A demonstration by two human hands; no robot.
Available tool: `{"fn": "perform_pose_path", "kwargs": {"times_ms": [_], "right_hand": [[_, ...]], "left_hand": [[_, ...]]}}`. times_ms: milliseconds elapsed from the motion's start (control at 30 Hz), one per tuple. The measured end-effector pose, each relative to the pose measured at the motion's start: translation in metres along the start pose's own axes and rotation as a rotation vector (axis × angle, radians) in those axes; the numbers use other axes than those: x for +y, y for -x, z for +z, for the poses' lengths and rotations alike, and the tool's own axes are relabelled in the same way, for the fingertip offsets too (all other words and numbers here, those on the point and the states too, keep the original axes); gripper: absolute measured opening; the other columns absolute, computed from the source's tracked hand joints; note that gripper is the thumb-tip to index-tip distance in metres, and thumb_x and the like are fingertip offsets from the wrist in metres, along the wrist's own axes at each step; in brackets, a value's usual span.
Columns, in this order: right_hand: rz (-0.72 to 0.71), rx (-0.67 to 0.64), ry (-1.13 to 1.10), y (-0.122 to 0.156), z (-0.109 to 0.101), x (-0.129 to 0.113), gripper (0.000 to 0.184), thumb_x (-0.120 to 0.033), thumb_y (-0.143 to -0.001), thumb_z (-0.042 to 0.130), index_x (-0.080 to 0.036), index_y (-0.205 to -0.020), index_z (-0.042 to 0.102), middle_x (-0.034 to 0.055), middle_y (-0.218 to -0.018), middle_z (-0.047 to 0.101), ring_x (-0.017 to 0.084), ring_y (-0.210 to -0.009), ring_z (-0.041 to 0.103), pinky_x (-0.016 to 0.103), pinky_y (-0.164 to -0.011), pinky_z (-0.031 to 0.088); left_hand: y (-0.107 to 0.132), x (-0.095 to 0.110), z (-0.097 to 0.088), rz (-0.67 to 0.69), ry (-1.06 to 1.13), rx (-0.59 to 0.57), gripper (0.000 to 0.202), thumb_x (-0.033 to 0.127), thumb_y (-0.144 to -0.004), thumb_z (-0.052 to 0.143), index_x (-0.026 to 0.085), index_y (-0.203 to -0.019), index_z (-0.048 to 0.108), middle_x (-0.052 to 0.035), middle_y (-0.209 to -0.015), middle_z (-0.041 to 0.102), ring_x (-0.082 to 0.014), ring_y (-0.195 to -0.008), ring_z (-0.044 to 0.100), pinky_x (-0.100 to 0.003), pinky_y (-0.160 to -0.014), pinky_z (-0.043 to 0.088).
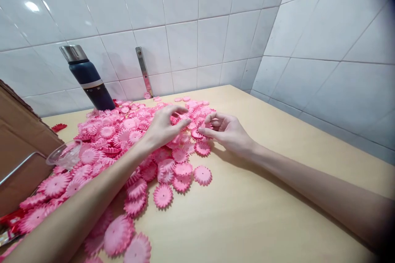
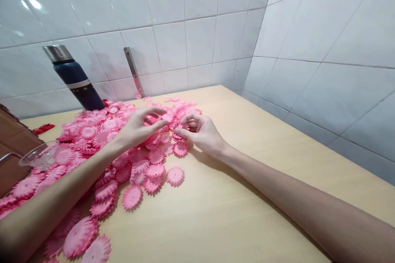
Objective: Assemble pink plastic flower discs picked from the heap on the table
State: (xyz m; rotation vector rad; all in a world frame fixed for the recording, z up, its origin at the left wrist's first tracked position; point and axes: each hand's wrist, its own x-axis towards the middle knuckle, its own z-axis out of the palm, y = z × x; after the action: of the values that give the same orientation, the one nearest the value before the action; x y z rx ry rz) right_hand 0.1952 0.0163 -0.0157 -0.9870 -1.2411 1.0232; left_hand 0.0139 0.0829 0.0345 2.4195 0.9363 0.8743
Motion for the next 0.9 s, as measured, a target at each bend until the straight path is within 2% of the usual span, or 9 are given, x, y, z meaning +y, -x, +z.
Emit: {"fn": "perform_pose_path", "kwargs": {"times_ms": [67, 133, 300, 367, 467, 567, 633, 767, 900], "right_hand": [[0.004, -0.017, -0.031, 0.002, 0.001, 0.0, 0.037, -0.037, -0.068, 0.078, -0.019, -0.085, 0.051, -0.003, -0.067, 0.059, 0.009, -0.056, 0.054, 0.022, -0.051, 0.044], [0.0, -0.018, -0.048, 0.003, 0.002, 0.0, 0.039, -0.042, -0.07, 0.075, -0.021, -0.087, 0.046, -0.0056, -0.062, 0.055, 0.007, -0.049, 0.047, 0.02, -0.044, 0.037], [-0.056, -0.005, 0.025, 0.001, 0.0, 0.004, 0.04, -0.047, -0.074, 0.07, -0.019, -0.074, 0.041, -0.0089, -0.046, 0.041, 0.004, -0.039, 0.031, 0.018, -0.037, 0.022], [-0.055, -0.01, 0.041, -0.001, -0.002, 0.006, 0.041, -0.046, -0.07, 0.074, -0.018, -0.071, 0.044, -0.0075, -0.049, 0.043, 0.004, -0.041, 0.034, 0.018, -0.038, 0.025], [-0.061, 0.02, 0.037, -0.002, -0.005, 0.006, 0.041, -0.04, -0.062, 0.081, -0.016, -0.067, 0.047, -0.005, -0.054, 0.05, 0.005, -0.046, 0.042, 0.019, -0.042, 0.034], [-0.086, 0.064, 0.056, -0.003, -0.005, 0.005, 0.04, -0.036, -0.059, 0.083, -0.016, -0.064, 0.048, -0.003, -0.055, 0.054, 0.007, -0.05, 0.049, 0.021, -0.047, 0.041], [-0.074, 0.056, 0.051, -0.003, -0.005, 0.005, 0.036, -0.036, -0.059, 0.082, -0.015, -0.069, 0.054, 0.0004, -0.064, 0.06, 0.011, -0.057, 0.057, 0.025, -0.053, 0.047], [-0.026, 0.024, 0.035, -0.002, -0.004, 0.004, 0.036, -0.04, -0.065, 0.078, -0.015, -0.08, 0.057, 0.0034, -0.074, 0.063, 0.014, -0.066, 0.061, 0.028, -0.059, 0.051], [-0.005, -0.009, 0.0, 0.004, 0.001, -0.002, 0.042, -0.047, -0.067, 0.075, -0.019, -0.086, 0.05, -0.0035, -0.066, 0.055, 0.009, -0.056, 0.05, 0.022, -0.048, 0.043]], "left_hand": [[0.003, 0.01, 0.003, 0.063, 0.106, -0.128, 0.027, 0.038, -0.084, 0.059, 0.015, -0.094, 0.068, -0.0067, -0.096, 0.069, -0.0165, -0.086, 0.062, -0.028, -0.071, 0.047], [0.006, 0.017, 0.005, 0.071, 0.175, -0.214, 0.027, 0.039, -0.085, 0.058, 0.015, -0.091, 0.069, -0.0048, -0.089, 0.069, -0.0139, -0.078, 0.061, -0.026, -0.067, 0.046], [0.009, 0.019, 0.01, 0.01, 0.256, -0.285, 0.025, 0.037, -0.081, 0.063, 0.015, -0.09, 0.069, -0.0044, -0.084, 0.068, -0.0131, -0.074, 0.06, -0.026, -0.066, 0.046], [0.009, 0.018, 0.01, 0.001, 0.228, -0.236, 0.023, 0.036, -0.081, 0.063, 0.014, -0.083, 0.069, -0.0046, -0.082, 0.068, -0.0139, -0.074, 0.06, -0.027, -0.067, 0.046], [0.005, 0.014, 0.007, -0.066, 0.153, -0.033, 0.019, 0.032, -0.081, 0.061, 0.014, -0.076, 0.065, -0.0052, -0.08, 0.067, -0.0154, -0.074, 0.06, -0.028, -0.067, 0.047], [0.0, 0.005, -0.001, -0.226, 0.049, 0.123, 0.019, 0.03, -0.082, 0.057, 0.013, -0.08, 0.063, -0.0084, -0.083, 0.068, -0.0183, -0.075, 0.062, -0.031, -0.067, 0.049], [-0.002, -0.003, -0.005, -0.255, -0.082, 0.139, 0.023, 0.031, -0.081, 0.058, 0.011, -0.09, 0.064, -0.0121, -0.094, 0.068, -0.0208, -0.081, 0.063, -0.035, -0.073, 0.05], [-0.003, -0.007, -0.005, -0.118, -0.115, 0.113, 0.036, 0.029, -0.079, 0.062, 0.01, -0.109, 0.062, -0.014, -0.111, 0.064, -0.0206, -0.09, 0.061, -0.035, -0.079, 0.049], [0.003, 0.007, 0.0, 0.087, 0.118, -0.102, 0.024, 0.035, -0.085, 0.059, 0.014, -0.092, 0.068, -0.0062, -0.092, 0.069, -0.0148, -0.081, 0.062, -0.027, -0.071, 0.048]]}}
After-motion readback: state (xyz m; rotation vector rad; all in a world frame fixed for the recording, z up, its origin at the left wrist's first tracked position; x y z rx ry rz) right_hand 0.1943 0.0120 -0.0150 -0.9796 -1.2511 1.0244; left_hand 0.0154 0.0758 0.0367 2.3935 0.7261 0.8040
